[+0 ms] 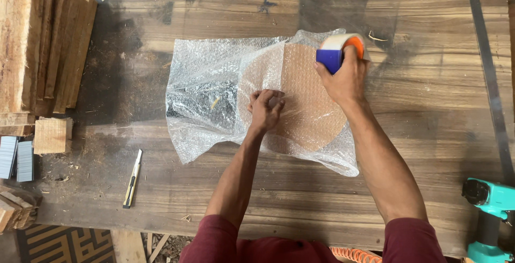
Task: The person wraps a circular wooden object with bubble wrap and secures it using a tape dispenser. They fold the bubble wrap around the object and apply multiple strips of tape to hold the wrapping in place.
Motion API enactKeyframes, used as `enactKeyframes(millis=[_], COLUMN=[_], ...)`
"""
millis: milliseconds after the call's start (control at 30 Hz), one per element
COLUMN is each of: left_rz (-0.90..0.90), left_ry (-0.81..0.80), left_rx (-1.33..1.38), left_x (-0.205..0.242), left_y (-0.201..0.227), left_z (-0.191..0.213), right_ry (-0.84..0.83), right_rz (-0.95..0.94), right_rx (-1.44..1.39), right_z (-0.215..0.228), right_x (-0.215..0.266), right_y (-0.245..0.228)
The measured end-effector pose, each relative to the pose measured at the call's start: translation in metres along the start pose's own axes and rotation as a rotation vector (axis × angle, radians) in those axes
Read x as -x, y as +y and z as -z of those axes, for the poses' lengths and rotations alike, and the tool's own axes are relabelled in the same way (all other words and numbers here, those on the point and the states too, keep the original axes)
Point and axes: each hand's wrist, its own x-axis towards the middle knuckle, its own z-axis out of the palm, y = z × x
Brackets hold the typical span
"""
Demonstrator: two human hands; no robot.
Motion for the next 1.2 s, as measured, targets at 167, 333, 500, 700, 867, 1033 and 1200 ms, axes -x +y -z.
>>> enactKeyframes(millis=[167, 333, 500, 700, 867, 1033, 1200], left_rz=[-0.018, 0.057, 0.159, 0.102, 0.076, -0.077, -0.162], left_ry=[0.021, 0.065, 0.072, 0.041, -0.146, -0.174, -0.318], left_rx=[-0.049, -0.213, -0.234, -0.450, -0.763, -0.815, -0.713], left_x=[0.001, -0.002, 0.002, 0.010, 0.009, 0.022, 0.059], left_y=[0.003, 0.011, 0.045, 0.056, 0.064, 0.065, 0.105], left_z=[0.005, -0.005, 0.004, 0.003, 0.016, -0.008, -0.034], right_ry=[-0.328, -0.449, -0.432, -0.370, -0.437, -0.415, -0.425], right_rz=[-0.065, 0.002, 0.030, -0.005, -0.094, -0.185, -0.334], right_rx=[0.287, 0.461, 0.498, 0.511, 0.526, 0.513, 0.516], right_z=[-0.011, -0.031, -0.023, 0.010, 0.038, 0.052, 0.035], right_x=[0.007, 0.018, 0.018, 0.019, 0.030, 0.046, 0.075], right_y=[0.003, 0.019, 0.023, 0.032, 0.043, 0.069, 0.128])
